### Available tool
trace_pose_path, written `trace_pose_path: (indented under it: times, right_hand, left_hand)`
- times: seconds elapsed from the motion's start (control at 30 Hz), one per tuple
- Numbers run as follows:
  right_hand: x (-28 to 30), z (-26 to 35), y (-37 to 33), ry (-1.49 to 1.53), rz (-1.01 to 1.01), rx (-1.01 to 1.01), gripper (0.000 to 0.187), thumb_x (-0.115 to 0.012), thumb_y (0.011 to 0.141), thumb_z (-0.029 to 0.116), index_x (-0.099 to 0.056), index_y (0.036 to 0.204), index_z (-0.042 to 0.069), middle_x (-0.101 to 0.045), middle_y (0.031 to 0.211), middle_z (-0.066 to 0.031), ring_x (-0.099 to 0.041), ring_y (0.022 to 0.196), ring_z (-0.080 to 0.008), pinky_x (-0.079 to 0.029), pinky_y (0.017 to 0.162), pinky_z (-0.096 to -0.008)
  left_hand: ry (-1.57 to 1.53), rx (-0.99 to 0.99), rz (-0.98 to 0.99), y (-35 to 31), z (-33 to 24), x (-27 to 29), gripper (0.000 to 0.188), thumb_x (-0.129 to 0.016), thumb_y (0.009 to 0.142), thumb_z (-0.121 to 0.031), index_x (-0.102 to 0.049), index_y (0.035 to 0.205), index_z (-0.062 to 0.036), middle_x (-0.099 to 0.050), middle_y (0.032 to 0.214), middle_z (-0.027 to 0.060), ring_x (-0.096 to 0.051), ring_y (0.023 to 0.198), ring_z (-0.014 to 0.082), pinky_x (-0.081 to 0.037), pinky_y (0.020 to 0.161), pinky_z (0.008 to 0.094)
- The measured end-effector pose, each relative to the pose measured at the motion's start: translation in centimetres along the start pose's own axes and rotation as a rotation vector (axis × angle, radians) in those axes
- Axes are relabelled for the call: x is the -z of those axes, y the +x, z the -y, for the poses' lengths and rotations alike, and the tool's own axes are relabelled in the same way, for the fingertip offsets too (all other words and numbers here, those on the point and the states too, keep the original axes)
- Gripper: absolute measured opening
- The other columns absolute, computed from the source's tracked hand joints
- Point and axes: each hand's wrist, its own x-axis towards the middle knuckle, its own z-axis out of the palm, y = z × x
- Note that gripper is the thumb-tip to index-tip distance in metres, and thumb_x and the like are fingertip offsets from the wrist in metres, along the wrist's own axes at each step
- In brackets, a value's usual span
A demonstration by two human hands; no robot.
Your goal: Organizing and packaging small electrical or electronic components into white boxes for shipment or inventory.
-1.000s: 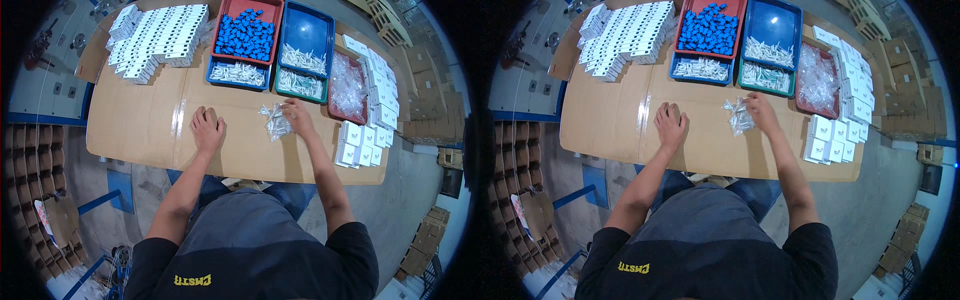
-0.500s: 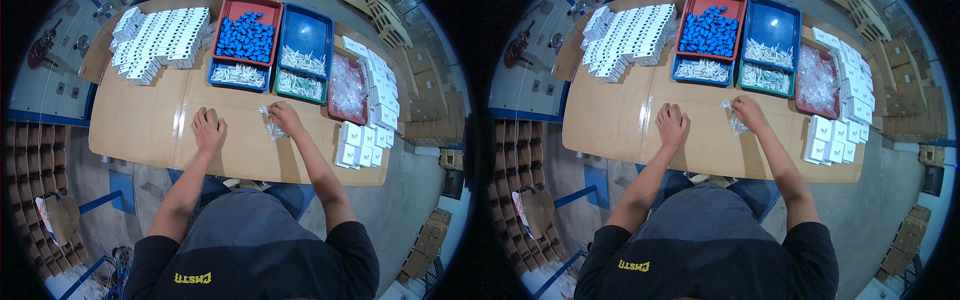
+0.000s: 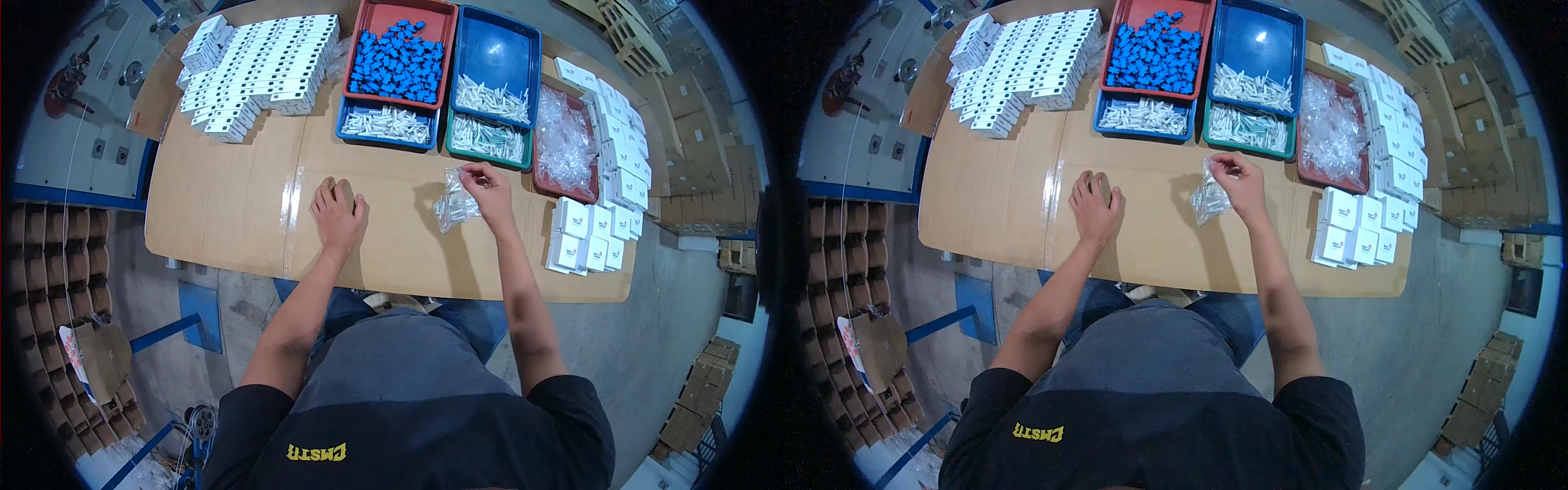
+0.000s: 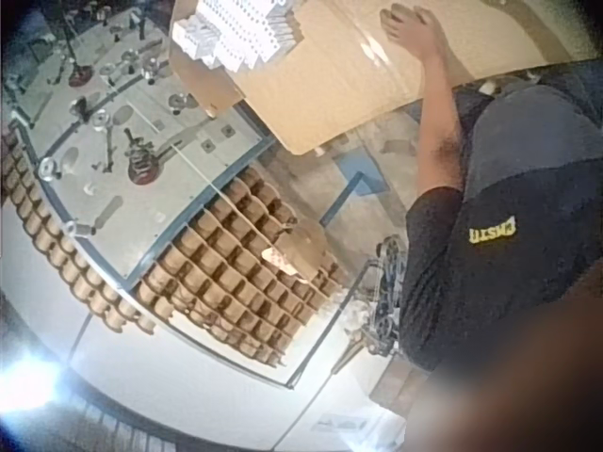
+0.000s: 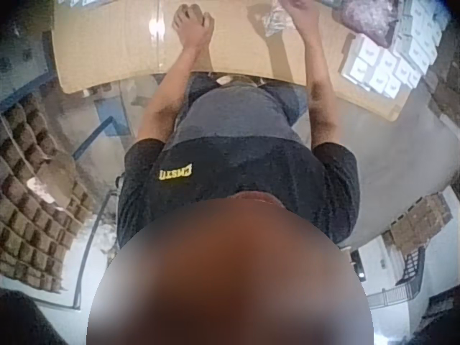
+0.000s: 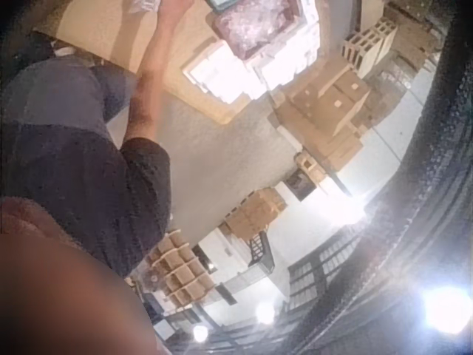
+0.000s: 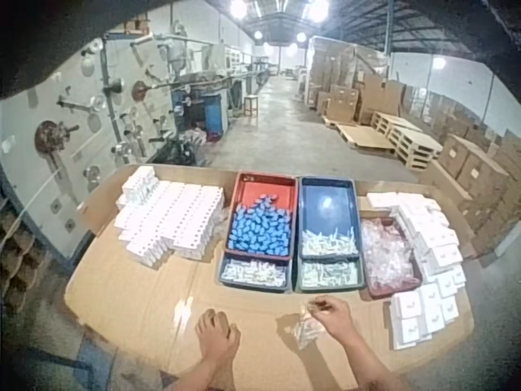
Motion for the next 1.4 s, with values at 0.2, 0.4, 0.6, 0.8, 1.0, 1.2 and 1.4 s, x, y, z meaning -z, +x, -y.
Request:
trace_pose_path:
  times: [0.2,0.4,0.6,0.8,1.0,1.2,1.4]
  right_hand:
    - [-0.4,-1.1,-1.1,0.695,-0.070,-0.140,0.022,-0.071,0.097,0.003,-0.071,0.119,-0.002,-0.074,0.110,-0.0088,-0.070,0.100,-0.0158,-0.055,0.093,-0.0295]
    - [-0.7,0.8,-2.3,0.876,-0.091,-0.243,0.025,-0.071,0.098,0.007,-0.068,0.123,0.002,-0.073,0.117,-0.0112,-0.070,0.108,-0.0225,-0.057,0.096,-0.0355]
    - [0.2,-3.0,-2.6,1.223,-0.074,-0.261,0.021,-0.069,0.100,0.018,-0.066,0.119,0.009,-0.068,0.131,-0.0111,-0.067,0.117,-0.0262,-0.053,0.105,-0.0497]
    - [1.5,-2.0,-0.8,1.256,-0.016,-0.194,0.022,-0.061,0.105,0.017,-0.066,0.125,0.008,-0.065,0.138,-0.0150,-0.065,0.121,-0.0269,-0.050,0.110,-0.0509]
    - [1.3,-1.4,2.0,0.968,0.102,-0.266,0.034,-0.054,0.108,0.016,-0.059,0.137,-0.003,-0.064,0.140,-0.0192,-0.067,0.119,-0.0268,-0.055,0.105,-0.0464]
    - [-0.5,-0.2,4.9,0.758,0.282,-0.344,0.040,-0.057,0.108,0.020,-0.059,0.134,-0.009,-0.066,0.135,-0.0216,-0.067,0.123,-0.0278,-0.056,0.103,-0.0443]
    - [-2.6,0.7,8.7,0.439,0.246,-0.404,0.028,-0.064,0.103,0.014,-0.069,0.123,-0.006,-0.074,0.120,-0.0166,-0.073,0.108,-0.0224,-0.060,0.088,-0.0361]
  left_hand:
    - [-0.013,0.005,0.016,0.0,0.2,-0.1,0.050,-0.066,0.093,-0.035,-0.059,0.132,-0.0046,-0.050,0.142,0.0181,-0.043,0.136,0.0364,-0.033,0.113,0.0524]
    - [-0.006,0.012,0.030,-0.1,0.3,0.0,0.050,-0.067,0.095,-0.036,-0.058,0.134,-0.0059,-0.049,0.143,0.0163,-0.043,0.137,0.0350,-0.033,0.113,0.0507]
    - [-0.013,0.017,0.032,0.0,0.3,0.1,0.050,-0.068,0.094,-0.035,-0.058,0.134,-0.0059,-0.049,0.143,0.0169,-0.043,0.136,0.0358,-0.034,0.113,0.0518]
    - [-0.006,-0.001,-0.010,0.0,0.4,0.0,0.048,-0.067,0.092,-0.034,-0.060,0.130,-0.0046,-0.051,0.140,0.0174,-0.044,0.136,0.0354,-0.034,0.113,0.0519]
    - [-0.012,0.017,0.011,0.1,0.4,0.1,0.049,-0.067,0.092,-0.033,-0.059,0.131,-0.0046,-0.050,0.141,0.0173,-0.043,0.137,0.0354,-0.034,0.113,0.0516]
    - [0.000,0.024,0.024,0.2,0.4,0.3,0.050,-0.066,0.093,-0.035,-0.057,0.132,-0.0046,-0.049,0.141,0.0178,-0.043,0.137,0.0358,-0.034,0.113,0.0515]
    - [-0.018,0.020,0.030,0.2,0.1,0.7,0.049,-0.065,0.093,-0.034,-0.057,0.131,-0.0041,-0.049,0.142,0.0194,-0.043,0.136,0.0367,-0.034,0.113,0.0519]
